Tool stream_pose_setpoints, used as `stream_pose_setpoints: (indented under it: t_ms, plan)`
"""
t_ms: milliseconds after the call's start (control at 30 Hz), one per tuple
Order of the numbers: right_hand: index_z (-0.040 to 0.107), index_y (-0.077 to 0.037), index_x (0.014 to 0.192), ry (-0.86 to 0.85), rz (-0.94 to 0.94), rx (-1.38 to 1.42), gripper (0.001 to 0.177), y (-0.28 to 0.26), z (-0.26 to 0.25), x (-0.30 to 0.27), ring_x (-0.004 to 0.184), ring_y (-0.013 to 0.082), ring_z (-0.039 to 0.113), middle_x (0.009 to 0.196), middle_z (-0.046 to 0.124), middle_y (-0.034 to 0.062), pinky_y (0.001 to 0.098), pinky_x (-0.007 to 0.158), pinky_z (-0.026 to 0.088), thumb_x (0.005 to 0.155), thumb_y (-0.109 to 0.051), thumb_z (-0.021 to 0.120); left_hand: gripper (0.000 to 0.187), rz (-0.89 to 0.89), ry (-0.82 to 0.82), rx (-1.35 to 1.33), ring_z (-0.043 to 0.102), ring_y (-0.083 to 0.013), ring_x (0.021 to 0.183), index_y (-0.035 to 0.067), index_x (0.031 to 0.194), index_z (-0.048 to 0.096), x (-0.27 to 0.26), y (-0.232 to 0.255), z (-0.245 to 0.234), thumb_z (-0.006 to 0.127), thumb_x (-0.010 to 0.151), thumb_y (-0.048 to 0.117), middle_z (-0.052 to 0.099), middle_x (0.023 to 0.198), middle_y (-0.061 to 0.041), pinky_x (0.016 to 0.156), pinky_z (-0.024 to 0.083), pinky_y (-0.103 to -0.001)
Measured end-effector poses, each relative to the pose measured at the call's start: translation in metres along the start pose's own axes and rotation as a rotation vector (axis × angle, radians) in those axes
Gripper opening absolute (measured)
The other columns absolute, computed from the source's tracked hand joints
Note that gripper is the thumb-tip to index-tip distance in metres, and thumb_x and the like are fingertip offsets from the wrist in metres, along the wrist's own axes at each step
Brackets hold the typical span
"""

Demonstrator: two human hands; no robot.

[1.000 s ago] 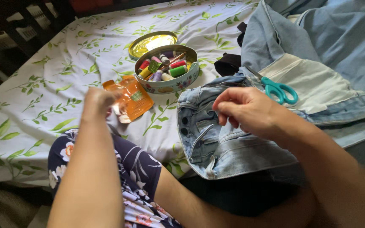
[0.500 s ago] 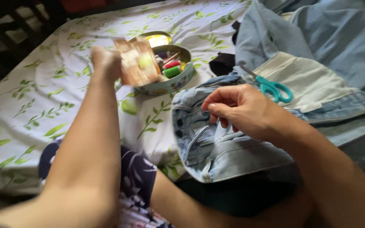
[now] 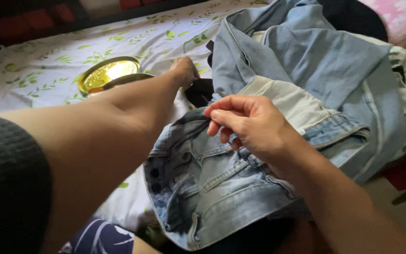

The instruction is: The person sews a button onto the waistband of denim shorts using a needle and thread. They pull the needle through the fabric, trim excess thread with scissors, and continue stitching to secure the button.

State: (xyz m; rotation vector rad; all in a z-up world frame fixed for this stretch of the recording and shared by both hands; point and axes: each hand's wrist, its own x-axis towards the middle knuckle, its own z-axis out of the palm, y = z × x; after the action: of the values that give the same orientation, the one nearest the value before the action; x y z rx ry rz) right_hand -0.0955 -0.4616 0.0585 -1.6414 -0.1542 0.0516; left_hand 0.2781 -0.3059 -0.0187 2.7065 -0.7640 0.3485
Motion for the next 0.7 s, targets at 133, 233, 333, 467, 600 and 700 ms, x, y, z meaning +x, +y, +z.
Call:
stream_pose_setpoints:
  t_ms: [133, 233, 333, 467, 600, 700]
  plan:
    - [0.075, -0.004, 0.106, -0.001, -0.028, 0.001, 0.021, 0.002, 0.000, 0.005, 0.067, 0.0077, 0.060, 0.084, 0.075, 0.0040, 0.0239, 0.058, 0.049, 0.094, -0.017, 0.062, 0.010, -0.134, 0.175, -0.027, 0.072, -0.0307, 0.077, 0.007, 0.089, 0.082, -0.044, 0.015, -0.048, 0.074, 0.087, 0.013, 0.073, 0.082, -0.024, 0.071, 0.058, -0.040]
    - [0.076, -0.004, 0.104, 0.033, -0.021, 0.074, 0.019, 0.001, -0.004, 0.002, 0.070, 0.0092, 0.063, 0.086, 0.075, 0.0035, 0.0247, 0.061, 0.051, 0.093, -0.016, 0.066, 0.013, -0.162, 0.358, -0.468, 0.069, -0.0146, 0.064, 0.006, 0.087, 0.079, -0.118, 0.050, -0.095, 0.073, 0.090, 0.017, 0.077, 0.078, -0.011, 0.061, 0.055, -0.031]
    - [0.077, -0.007, 0.106, 0.019, -0.022, 0.066, 0.019, -0.006, 0.004, -0.007, 0.077, 0.0092, 0.067, 0.089, 0.075, 0.0010, 0.0243, 0.070, 0.055, 0.092, -0.017, 0.068, 0.019, -0.200, 0.469, -0.814, 0.061, -0.0104, 0.062, -0.002, 0.093, 0.080, -0.240, 0.062, -0.124, 0.069, 0.098, 0.013, 0.074, 0.078, -0.006, 0.056, 0.051, -0.026]
    - [0.078, -0.011, 0.109, 0.026, 0.017, -0.046, 0.021, -0.013, 0.030, -0.018, 0.080, 0.0109, 0.070, 0.093, 0.078, 0.0010, 0.0268, 0.075, 0.055, 0.090, -0.015, 0.070, 0.024, -0.364, 0.499, -1.152, 0.067, -0.0128, 0.069, -0.011, 0.105, 0.077, -0.360, 0.092, -0.127, 0.076, 0.092, 0.009, 0.077, 0.086, -0.011, 0.064, 0.056, -0.025]
    - [0.070, -0.011, 0.110, -0.029, -0.064, -0.010, 0.018, -0.004, 0.038, -0.020, 0.082, 0.0147, 0.071, 0.092, 0.075, 0.0050, 0.0292, 0.075, 0.057, 0.092, -0.009, 0.071, 0.025, -0.565, 0.471, -1.476, 0.076, -0.0127, 0.077, -0.008, 0.109, 0.073, -0.392, 0.143, -0.131, 0.073, 0.089, 0.008, 0.079, 0.093, -0.012, 0.074, 0.063, -0.024]
    - [0.070, -0.009, 0.108, -0.037, -0.100, -0.033, 0.014, -0.006, 0.035, -0.026, 0.083, 0.0159, 0.071, 0.091, 0.073, 0.0068, 0.0304, 0.075, 0.058, 0.094, -0.008, 0.070, 0.023, -0.561, 0.496, -1.538, 0.068, -0.0103, 0.072, -0.003, 0.107, 0.074, -0.387, 0.174, -0.139, 0.074, 0.088, 0.010, 0.077, 0.091, -0.010, 0.068, 0.057, -0.023]
